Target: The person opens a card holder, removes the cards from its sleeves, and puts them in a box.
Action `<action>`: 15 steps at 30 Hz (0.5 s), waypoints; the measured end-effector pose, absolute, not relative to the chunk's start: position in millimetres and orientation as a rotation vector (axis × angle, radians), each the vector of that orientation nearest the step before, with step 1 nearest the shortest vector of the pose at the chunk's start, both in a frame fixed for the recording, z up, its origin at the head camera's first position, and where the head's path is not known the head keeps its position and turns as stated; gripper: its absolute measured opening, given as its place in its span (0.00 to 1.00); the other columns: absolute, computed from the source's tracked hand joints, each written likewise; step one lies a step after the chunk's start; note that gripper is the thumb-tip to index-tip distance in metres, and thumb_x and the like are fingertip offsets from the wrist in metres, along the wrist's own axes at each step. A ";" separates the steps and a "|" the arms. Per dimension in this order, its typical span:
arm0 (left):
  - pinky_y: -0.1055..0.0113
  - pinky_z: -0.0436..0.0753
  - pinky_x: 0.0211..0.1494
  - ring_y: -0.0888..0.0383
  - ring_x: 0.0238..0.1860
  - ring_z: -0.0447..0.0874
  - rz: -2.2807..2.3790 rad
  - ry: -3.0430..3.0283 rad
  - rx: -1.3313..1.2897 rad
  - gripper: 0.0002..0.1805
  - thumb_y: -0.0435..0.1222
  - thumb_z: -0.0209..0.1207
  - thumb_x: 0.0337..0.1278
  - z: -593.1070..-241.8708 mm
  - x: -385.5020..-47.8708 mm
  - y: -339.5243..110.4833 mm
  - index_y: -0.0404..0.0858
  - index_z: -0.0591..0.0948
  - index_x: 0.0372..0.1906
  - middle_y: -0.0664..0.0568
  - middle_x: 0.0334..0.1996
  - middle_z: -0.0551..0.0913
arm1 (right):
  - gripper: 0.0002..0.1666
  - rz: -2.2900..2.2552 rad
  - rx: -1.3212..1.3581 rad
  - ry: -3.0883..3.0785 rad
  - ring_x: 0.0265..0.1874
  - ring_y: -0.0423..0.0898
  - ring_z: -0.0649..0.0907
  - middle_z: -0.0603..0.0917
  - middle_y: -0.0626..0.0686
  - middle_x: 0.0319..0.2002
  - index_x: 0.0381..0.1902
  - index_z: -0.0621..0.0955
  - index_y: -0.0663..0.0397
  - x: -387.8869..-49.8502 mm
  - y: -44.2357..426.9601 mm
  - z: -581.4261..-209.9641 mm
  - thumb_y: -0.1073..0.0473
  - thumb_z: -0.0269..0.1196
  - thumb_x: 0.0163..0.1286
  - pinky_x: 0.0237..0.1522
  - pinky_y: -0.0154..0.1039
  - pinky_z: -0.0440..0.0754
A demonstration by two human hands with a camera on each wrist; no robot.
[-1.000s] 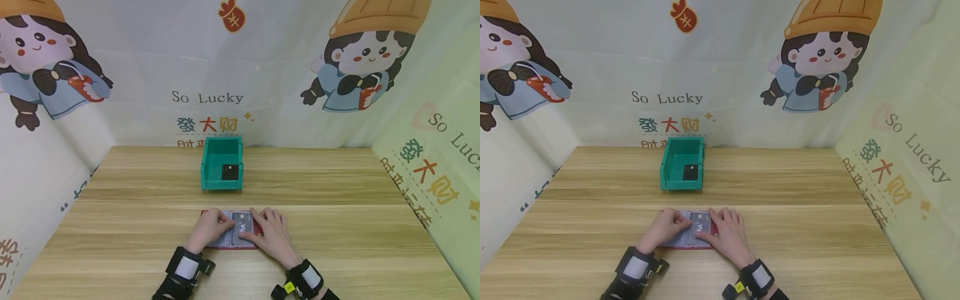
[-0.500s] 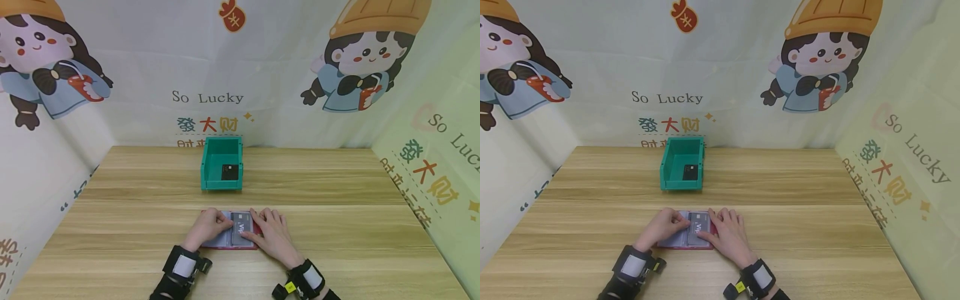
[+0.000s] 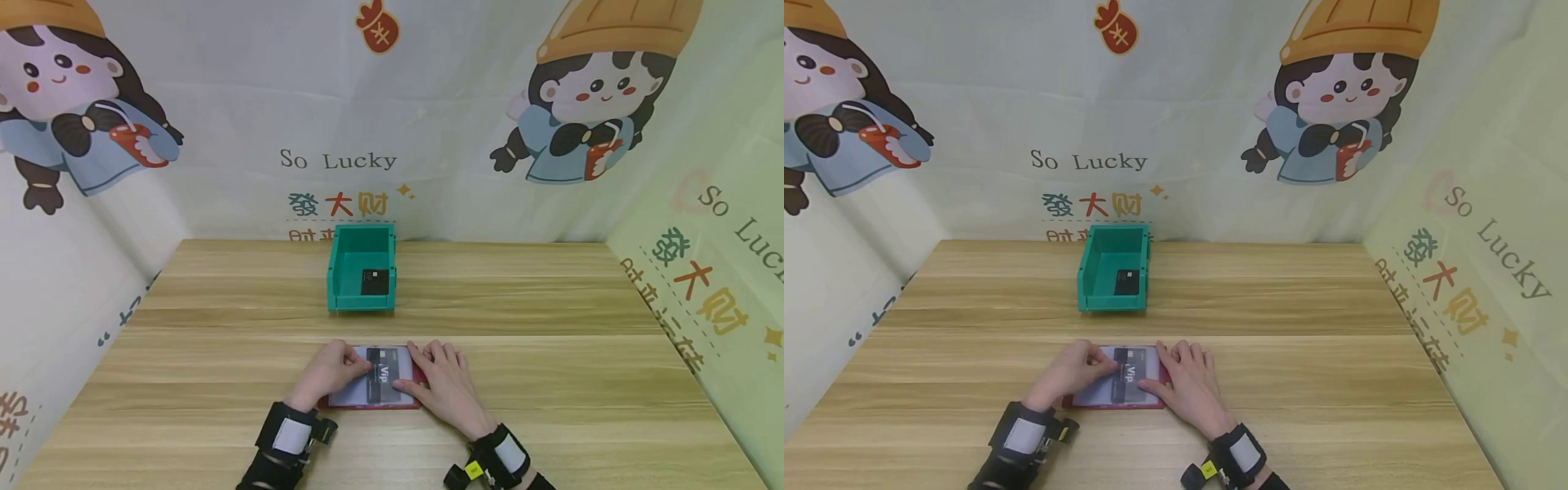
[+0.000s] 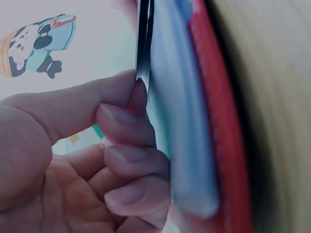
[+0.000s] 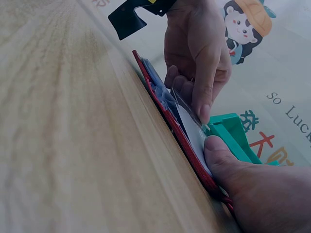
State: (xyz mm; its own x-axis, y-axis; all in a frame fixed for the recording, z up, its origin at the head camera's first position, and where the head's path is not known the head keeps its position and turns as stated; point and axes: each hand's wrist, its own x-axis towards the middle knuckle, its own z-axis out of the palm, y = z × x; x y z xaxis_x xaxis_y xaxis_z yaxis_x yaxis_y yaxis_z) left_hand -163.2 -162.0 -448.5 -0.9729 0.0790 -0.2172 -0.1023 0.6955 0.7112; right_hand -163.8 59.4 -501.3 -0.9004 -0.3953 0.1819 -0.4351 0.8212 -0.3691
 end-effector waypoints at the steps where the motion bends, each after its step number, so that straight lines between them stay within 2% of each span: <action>1: 0.69 0.62 0.25 0.61 0.23 0.65 1.141 2.676 -0.025 0.12 0.36 0.66 0.61 -448.0 -162.9 -163.6 0.35 0.85 0.24 0.56 0.19 0.69 | 0.43 0.629 0.665 -2.906 0.39 0.44 0.61 0.64 0.46 0.37 0.69 0.75 0.48 -163.6 59.2 -501.1 0.31 0.64 0.64 0.42 0.40 0.53; 6: 0.69 0.62 0.26 0.60 0.23 0.66 1.138 2.661 -0.042 0.13 0.37 0.65 0.62 -444.3 -161.1 -167.7 0.36 0.84 0.23 0.56 0.18 0.70 | 0.43 0.652 0.663 -2.910 0.39 0.44 0.61 0.64 0.46 0.37 0.69 0.75 0.48 -163.1 58.6 -500.8 0.31 0.64 0.64 0.43 0.40 0.53; 9: 0.69 0.60 0.25 0.61 0.22 0.66 1.115 2.674 -0.033 0.17 0.42 0.66 0.62 -443.4 -160.8 -164.7 0.37 0.85 0.21 0.57 0.16 0.69 | 0.43 0.663 0.657 -2.908 0.39 0.44 0.61 0.63 0.46 0.37 0.69 0.75 0.48 -162.8 58.6 -501.0 0.31 0.64 0.64 0.43 0.41 0.53; 12: 0.69 0.58 0.25 0.61 0.21 0.66 1.079 2.710 -0.031 0.19 0.48 0.68 0.59 -445.2 -160.4 -159.7 0.39 0.86 0.20 0.57 0.14 0.71 | 0.43 0.664 0.654 -2.903 0.39 0.44 0.61 0.63 0.46 0.37 0.69 0.75 0.48 -163.1 58.6 -501.4 0.31 0.64 0.64 0.43 0.41 0.53; 15: 0.69 0.59 0.25 0.61 0.21 0.68 1.065 2.728 -0.041 0.18 0.49 0.70 0.56 -449.5 -160.9 -157.2 0.40 0.86 0.20 0.58 0.14 0.74 | 0.43 0.657 0.658 -2.899 0.39 0.44 0.61 0.64 0.46 0.37 0.69 0.75 0.48 -163.5 59.1 -501.9 0.31 0.64 0.64 0.43 0.41 0.53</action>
State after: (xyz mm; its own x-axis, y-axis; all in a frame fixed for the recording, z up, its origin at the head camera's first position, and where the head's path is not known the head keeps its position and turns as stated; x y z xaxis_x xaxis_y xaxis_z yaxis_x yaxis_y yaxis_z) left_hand -160.9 -157.2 -449.5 -0.9770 0.0510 -0.2070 -0.1028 0.7380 0.6670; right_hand -163.5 59.1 -501.9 -0.9022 -0.3894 0.1855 -0.4313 0.8141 -0.3889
